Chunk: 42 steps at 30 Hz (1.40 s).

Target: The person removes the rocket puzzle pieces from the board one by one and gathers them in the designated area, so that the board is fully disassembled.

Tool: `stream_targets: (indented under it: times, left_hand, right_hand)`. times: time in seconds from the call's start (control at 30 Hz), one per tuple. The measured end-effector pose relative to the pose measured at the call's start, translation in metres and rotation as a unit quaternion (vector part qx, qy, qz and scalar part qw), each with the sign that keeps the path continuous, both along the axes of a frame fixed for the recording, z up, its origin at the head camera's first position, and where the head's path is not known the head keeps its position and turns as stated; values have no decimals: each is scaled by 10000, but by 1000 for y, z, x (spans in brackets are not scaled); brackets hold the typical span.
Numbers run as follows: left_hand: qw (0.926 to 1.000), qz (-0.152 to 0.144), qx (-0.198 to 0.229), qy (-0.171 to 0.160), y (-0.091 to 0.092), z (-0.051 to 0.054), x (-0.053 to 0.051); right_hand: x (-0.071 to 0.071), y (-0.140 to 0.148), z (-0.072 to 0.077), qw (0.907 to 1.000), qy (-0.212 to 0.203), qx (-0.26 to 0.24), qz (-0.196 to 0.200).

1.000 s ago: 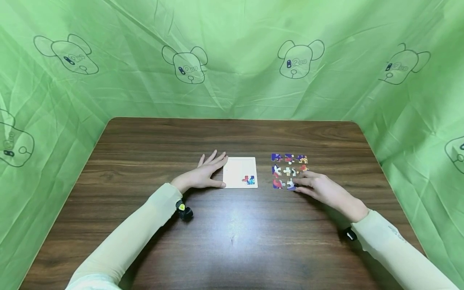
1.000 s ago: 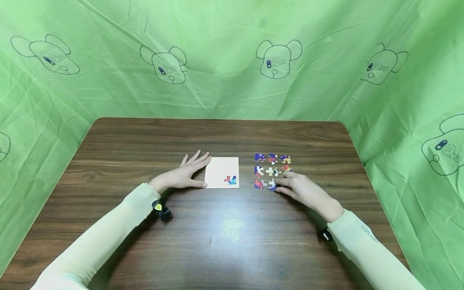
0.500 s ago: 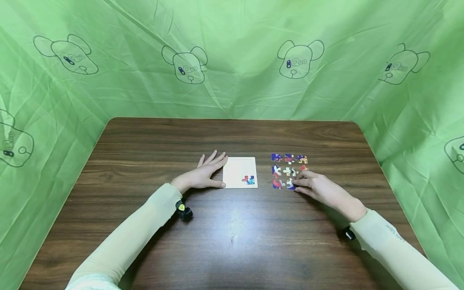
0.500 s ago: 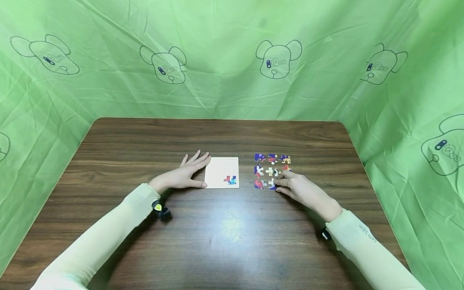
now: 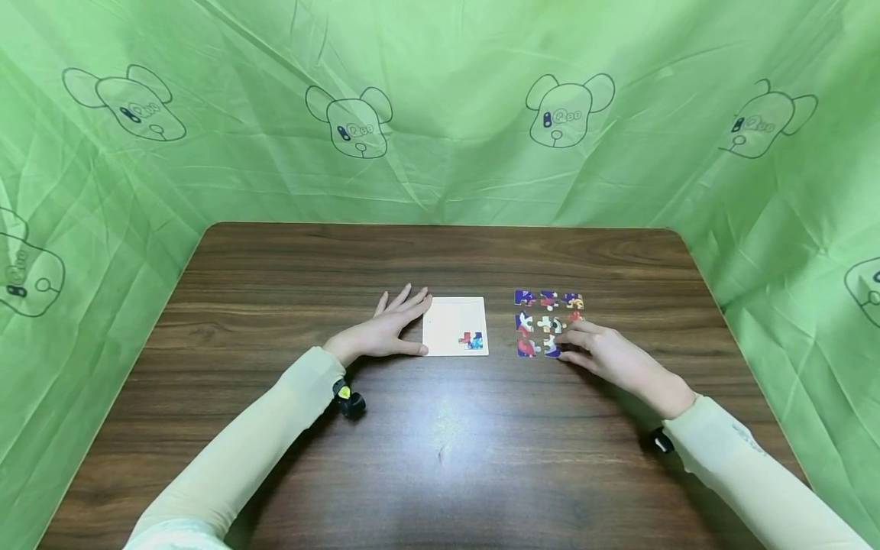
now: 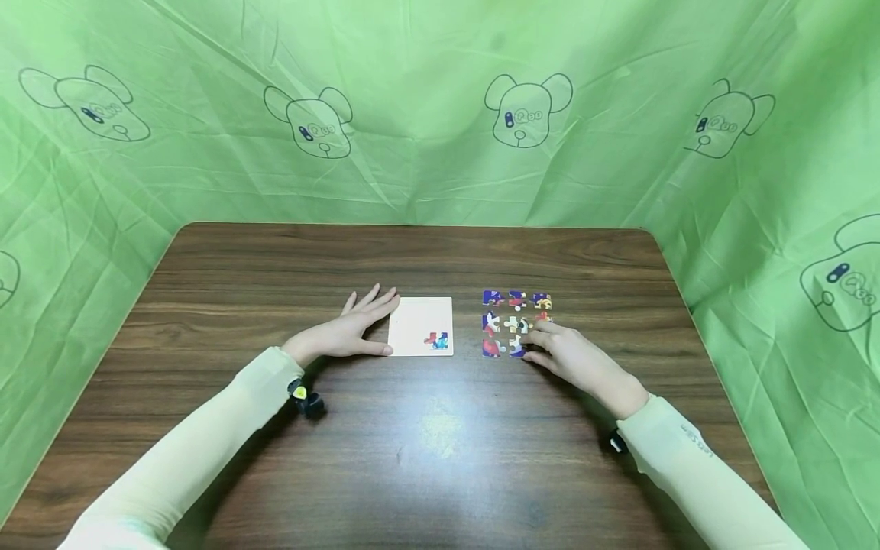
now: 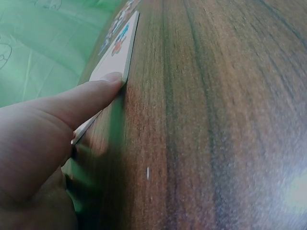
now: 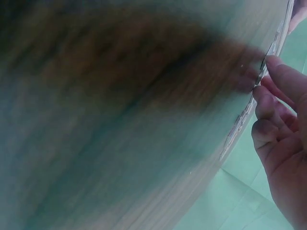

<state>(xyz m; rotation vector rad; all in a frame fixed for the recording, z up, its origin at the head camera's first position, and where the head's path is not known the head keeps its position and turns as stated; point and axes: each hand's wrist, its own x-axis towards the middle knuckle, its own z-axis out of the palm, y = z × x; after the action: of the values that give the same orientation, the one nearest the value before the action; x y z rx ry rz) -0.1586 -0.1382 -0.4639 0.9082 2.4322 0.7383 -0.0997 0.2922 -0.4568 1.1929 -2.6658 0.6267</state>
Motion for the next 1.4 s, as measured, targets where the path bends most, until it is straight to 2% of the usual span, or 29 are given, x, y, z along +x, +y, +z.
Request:
stream_targets:
  times: [0.33,0.6,0.8,1.2,1.4]
  left_hand:
    - [10000,10,-31,10,0,0,0]
    - [10000,21,-50,18,-1,0,-1]
    - [9999,39,58,-91,-1,0,-2]
    - [9998,56,169,-109,-1,-1,-2]
    - [9997,46,194,-104,-2,-2,-1]
  right_hand:
    - [0,2,0,10000,40,54,-13]
    - [2,-7,8,9997,-120,156,-148]
    - [0,-32,14,9988,-429,169,-132]
    - [-13,-88,16,9962,-863,120,3]
    - [-14,-112,17,9919,-1219,359,-37]
